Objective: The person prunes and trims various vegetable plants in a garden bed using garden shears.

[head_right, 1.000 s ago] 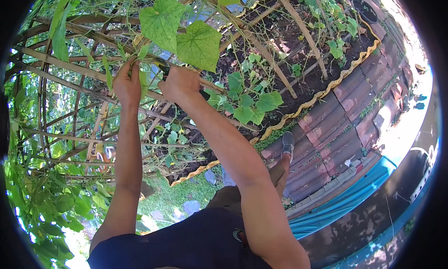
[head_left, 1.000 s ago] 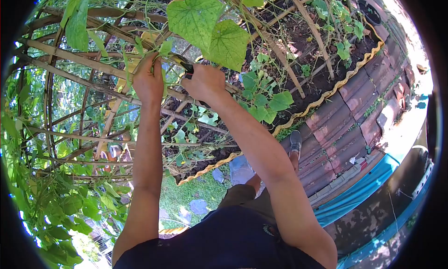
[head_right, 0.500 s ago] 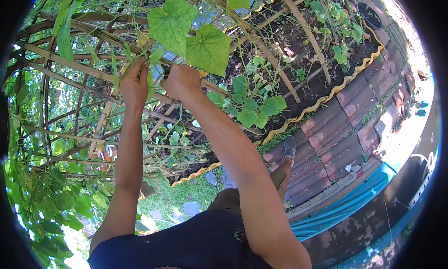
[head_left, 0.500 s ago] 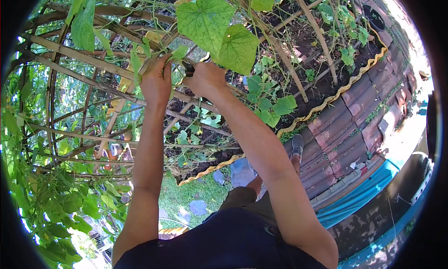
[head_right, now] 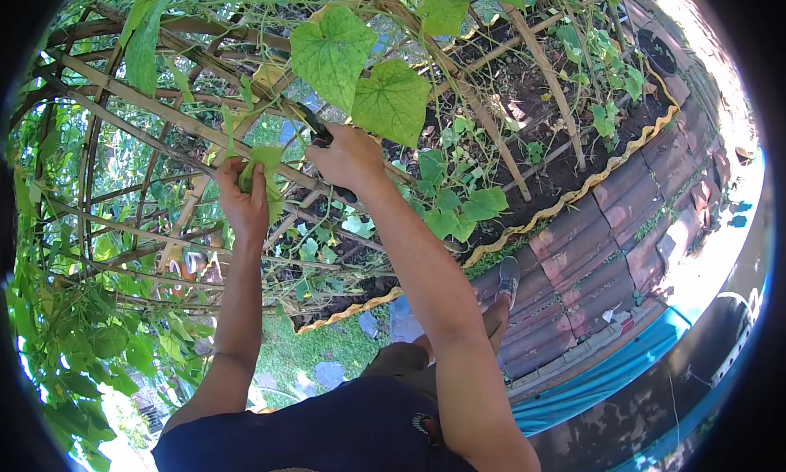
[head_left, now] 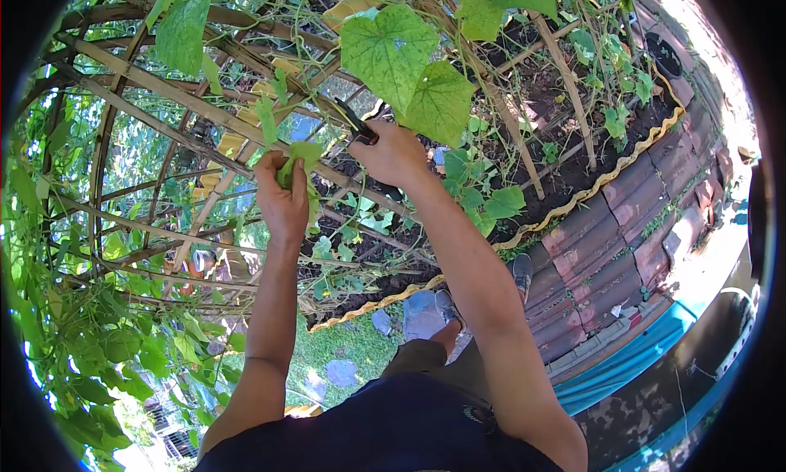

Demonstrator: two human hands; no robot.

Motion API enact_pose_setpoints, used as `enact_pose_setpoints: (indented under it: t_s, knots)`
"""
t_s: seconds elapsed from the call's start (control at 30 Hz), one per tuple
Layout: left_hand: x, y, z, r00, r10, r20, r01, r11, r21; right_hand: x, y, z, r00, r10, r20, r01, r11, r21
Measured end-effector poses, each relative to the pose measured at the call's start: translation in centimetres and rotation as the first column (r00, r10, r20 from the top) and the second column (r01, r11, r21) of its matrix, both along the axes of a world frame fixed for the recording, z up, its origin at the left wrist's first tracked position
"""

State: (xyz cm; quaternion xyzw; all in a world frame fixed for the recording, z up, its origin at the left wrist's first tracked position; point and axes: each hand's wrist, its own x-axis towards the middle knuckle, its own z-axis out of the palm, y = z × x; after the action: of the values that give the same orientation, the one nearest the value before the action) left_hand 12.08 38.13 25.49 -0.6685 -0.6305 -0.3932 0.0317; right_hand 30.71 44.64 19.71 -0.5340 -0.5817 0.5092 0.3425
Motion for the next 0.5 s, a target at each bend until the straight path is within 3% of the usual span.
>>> enact_pose_setpoints:
  t_s: [0.17,0.27,0.37,0.43,0.5]
  knots:
    - [-0.5,-1.4,-1.3,0.997,-0.066,-0.035,0.063,0.994,-0.085,0.1,-1.7,-1.3,0.998,-0.032,0.052,0.032,0.999,0.001]
    - [-0.9,-4.4,-3.0,0.981,-0.159,-0.109,0.126,0.958,-0.258,1.9,-4.5,-2.5,0.993,-0.074,0.090,0.077,0.996,-0.036]
    - [-3.1,-8.4,-4.6,0.984,-0.178,-0.021,0.148,0.875,-0.461,4.5,-8.7,-5.5,0.989,-0.150,0.016,0.151,0.983,-0.104]
    - [-7.2,-10.2,-6.7,0.982,0.070,0.174,0.035,0.842,-0.539,6.3,-11.9,-8.4,0.978,-0.210,0.000,0.208,0.967,-0.148]
    - [-11.8,-11.2,-7.7,0.902,0.300,0.311,-0.071,0.812,-0.579,7.9,-15.5,-11.2,0.971,-0.238,0.000,0.232,0.947,-0.220]
